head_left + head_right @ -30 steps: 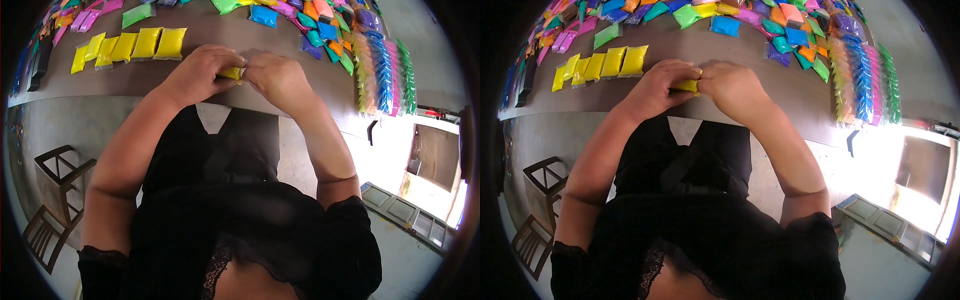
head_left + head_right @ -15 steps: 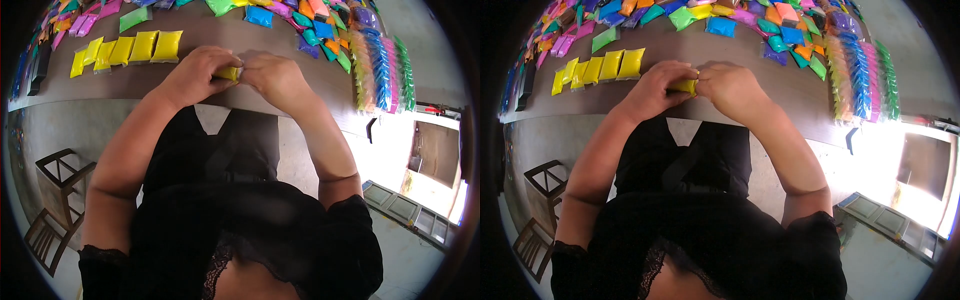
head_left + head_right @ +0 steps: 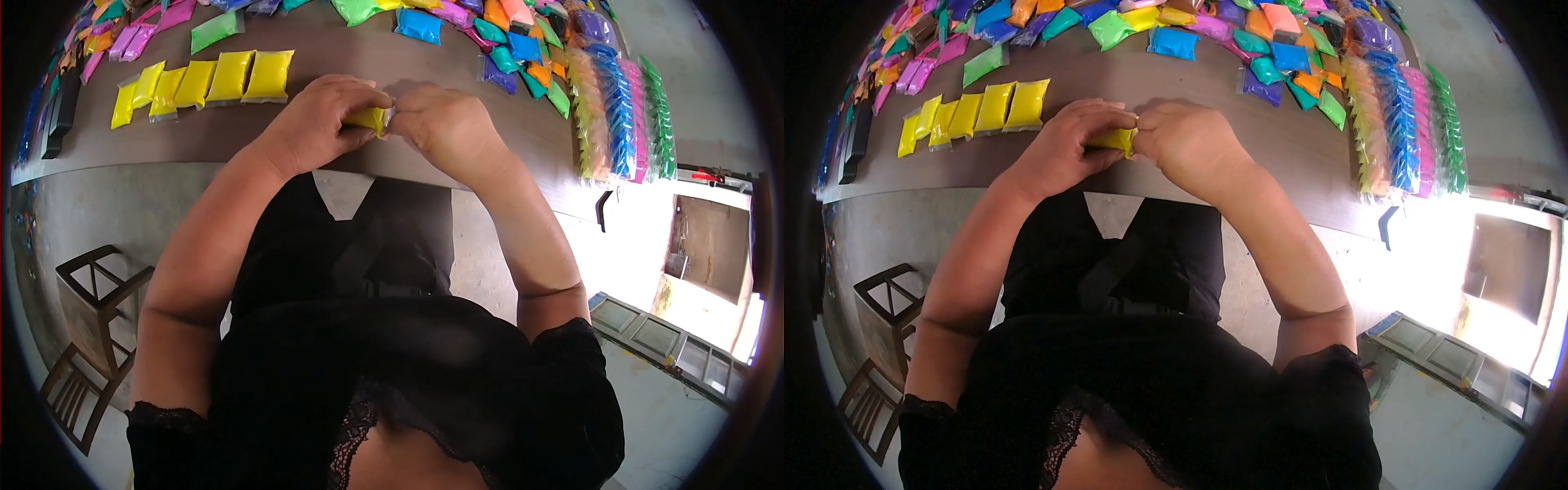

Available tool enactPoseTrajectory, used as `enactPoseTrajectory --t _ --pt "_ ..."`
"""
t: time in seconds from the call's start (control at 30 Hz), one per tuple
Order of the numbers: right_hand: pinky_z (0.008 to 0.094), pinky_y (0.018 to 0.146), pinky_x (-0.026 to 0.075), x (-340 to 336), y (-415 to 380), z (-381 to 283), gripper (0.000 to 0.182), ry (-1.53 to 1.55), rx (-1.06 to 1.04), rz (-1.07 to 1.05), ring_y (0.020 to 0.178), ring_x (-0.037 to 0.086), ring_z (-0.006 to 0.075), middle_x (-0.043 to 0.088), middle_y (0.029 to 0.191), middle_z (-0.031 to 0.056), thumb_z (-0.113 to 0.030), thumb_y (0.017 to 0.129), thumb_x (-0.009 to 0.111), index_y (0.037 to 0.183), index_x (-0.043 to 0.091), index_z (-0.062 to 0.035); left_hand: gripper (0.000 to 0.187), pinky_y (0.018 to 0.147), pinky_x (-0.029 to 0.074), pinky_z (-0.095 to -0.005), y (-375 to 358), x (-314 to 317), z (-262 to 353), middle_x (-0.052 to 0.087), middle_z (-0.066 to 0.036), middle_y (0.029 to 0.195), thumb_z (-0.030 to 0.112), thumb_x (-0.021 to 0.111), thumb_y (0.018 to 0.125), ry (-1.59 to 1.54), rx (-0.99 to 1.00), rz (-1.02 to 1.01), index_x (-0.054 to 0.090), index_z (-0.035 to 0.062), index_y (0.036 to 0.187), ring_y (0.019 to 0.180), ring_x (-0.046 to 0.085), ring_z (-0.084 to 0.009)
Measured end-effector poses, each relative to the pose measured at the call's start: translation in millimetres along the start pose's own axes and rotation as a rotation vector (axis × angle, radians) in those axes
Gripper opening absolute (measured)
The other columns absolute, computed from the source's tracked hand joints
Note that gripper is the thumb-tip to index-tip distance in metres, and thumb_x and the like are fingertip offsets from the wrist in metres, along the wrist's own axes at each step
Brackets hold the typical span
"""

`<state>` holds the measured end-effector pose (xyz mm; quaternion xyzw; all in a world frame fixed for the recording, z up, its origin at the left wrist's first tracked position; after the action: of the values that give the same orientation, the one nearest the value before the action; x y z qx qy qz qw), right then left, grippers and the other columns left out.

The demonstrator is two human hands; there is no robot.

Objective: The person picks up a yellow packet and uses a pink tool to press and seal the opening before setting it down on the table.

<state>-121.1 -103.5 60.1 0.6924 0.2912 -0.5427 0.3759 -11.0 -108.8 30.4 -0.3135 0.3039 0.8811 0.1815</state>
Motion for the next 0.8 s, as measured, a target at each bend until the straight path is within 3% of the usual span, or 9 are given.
enactPoseTrajectory --t 0.8 --pt "0.0371 0.078 0.055 -0.1 1.2 -2.5 0.008 -0.056 0.015 -0.011 0.095 0.064 0.0226 0.064 0.092 0.0006 -0.014 0.081 0.064 0.086 0.071 -0.0150 0.046 0.107 0.043 -0.0416 -2.2 2.4 -1.8 0.066 -0.009 0.123 0.010 0.079 0.077 0.004 0.012 -0.009 0.066 0.0102 0.121 0.121 0.058 -0.0308"
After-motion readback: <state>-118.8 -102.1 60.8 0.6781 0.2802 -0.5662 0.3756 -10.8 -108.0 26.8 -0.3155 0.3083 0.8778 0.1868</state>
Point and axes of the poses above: each hand's wrist, its own y-axis towards the middle knuckle, its own x-axis out of the palm, z = x × y, the point moved 9 cm from there along y, towards the middle knuckle
